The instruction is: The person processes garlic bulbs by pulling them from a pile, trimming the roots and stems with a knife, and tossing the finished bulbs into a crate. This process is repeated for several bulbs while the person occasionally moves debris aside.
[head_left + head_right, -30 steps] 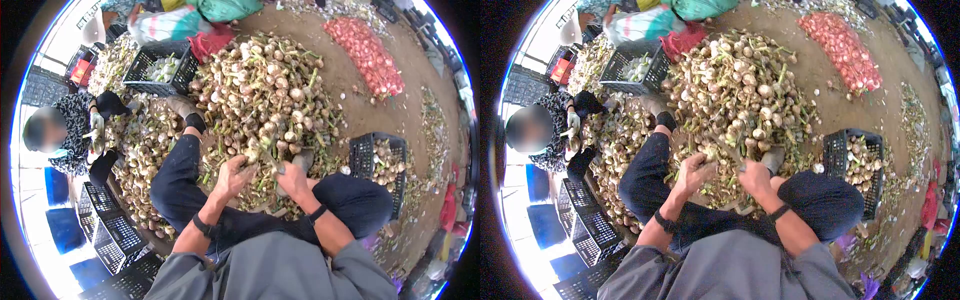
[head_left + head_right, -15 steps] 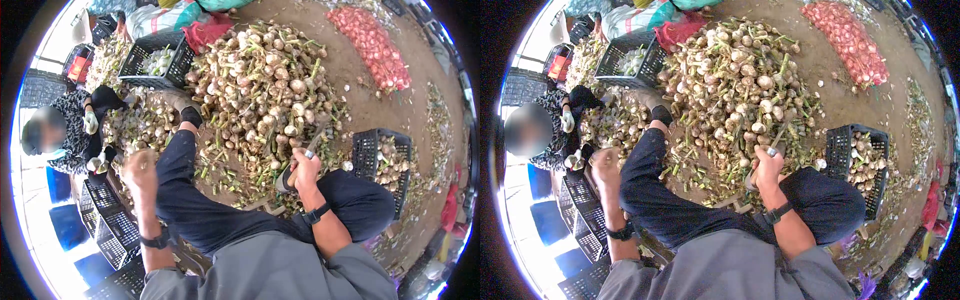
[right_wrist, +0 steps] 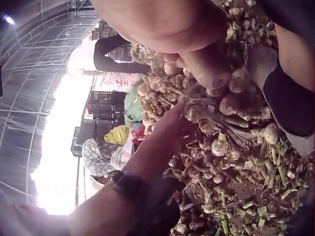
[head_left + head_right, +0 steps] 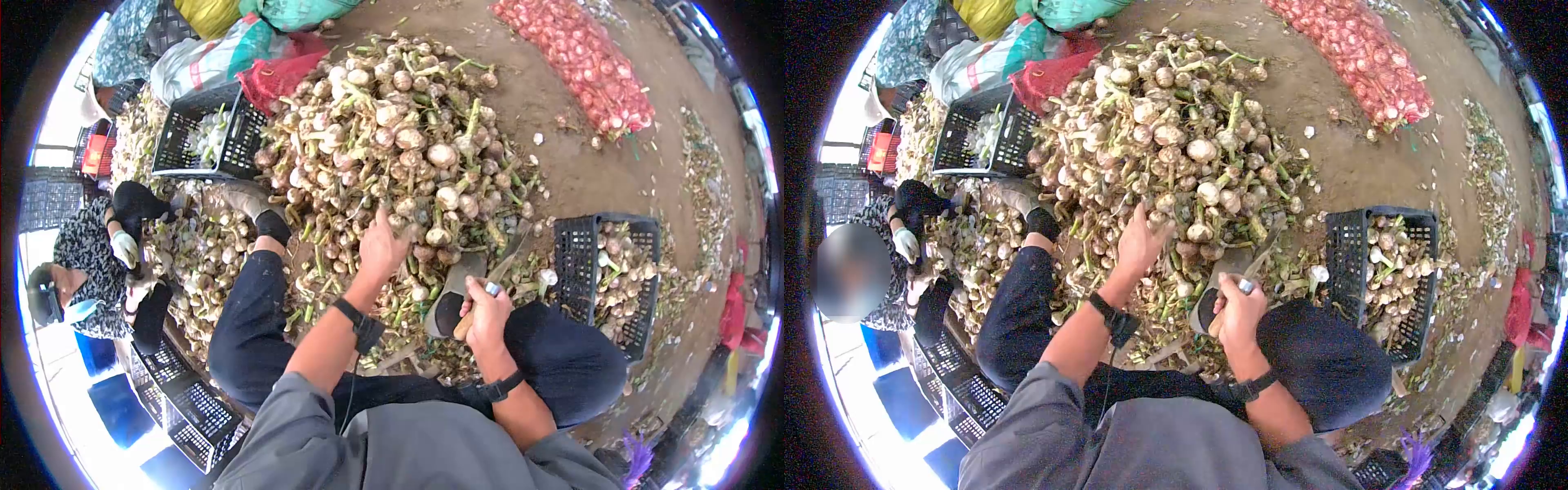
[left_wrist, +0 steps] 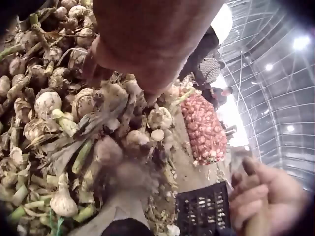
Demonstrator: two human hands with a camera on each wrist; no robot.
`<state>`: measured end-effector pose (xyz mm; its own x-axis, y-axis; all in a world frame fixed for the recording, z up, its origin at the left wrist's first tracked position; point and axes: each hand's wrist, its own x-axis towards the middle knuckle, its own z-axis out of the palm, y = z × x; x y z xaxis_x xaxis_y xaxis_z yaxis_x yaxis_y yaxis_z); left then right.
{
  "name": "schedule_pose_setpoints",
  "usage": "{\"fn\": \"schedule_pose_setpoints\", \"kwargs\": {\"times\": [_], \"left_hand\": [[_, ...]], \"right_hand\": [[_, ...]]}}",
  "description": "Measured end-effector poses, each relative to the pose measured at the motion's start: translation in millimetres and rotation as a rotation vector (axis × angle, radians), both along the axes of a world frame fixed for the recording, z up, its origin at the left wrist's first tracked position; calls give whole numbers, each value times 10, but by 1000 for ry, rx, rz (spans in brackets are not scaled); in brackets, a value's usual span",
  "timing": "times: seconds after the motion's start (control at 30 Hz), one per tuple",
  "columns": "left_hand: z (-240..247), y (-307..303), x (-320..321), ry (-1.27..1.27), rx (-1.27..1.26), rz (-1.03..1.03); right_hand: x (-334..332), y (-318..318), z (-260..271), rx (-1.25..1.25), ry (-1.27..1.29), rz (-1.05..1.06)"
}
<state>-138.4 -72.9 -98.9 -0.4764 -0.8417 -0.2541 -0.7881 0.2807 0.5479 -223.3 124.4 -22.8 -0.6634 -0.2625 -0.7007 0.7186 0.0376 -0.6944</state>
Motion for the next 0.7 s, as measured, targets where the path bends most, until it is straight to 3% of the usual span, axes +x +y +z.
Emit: {"fn": "schedule_pose_setpoints", "kwargs": {"times": [0.13, 0.2, 0.3, 0.33, 0.43, 0.47, 0.53, 0.63, 0.7], "left_hand": [[-435, -250, -77, -94, -176, -145], [-359, -352, -62, 6, 345, 35], [-70, -308, 49, 147, 418, 95], [-390, -314, 205, 239, 419, 142], [-204, -294, 456, 542, 443, 319], [-56, -292, 532, 760, 568, 385], [214, -315, 692, 807, 565, 259], [732, -154, 734, 1099, 733, 247], [810, -76, 762, 1133, 715, 243]], "right_hand": [[-3, -74, -75, 0, -25, 64], [12, -87, -110, -9, -29, 80], [33, -130, -93, -18, -27, 100], [48, -134, -80, -9, -25, 106], [137, -78, -156, -9, 14, 208], [158, -61, -101, 22, 36, 266], [260, -95, -107, 65, 135, 354], [369, -143, -147, 121, 361, 408], [381, -132, -69, 159, 381, 479]]}}
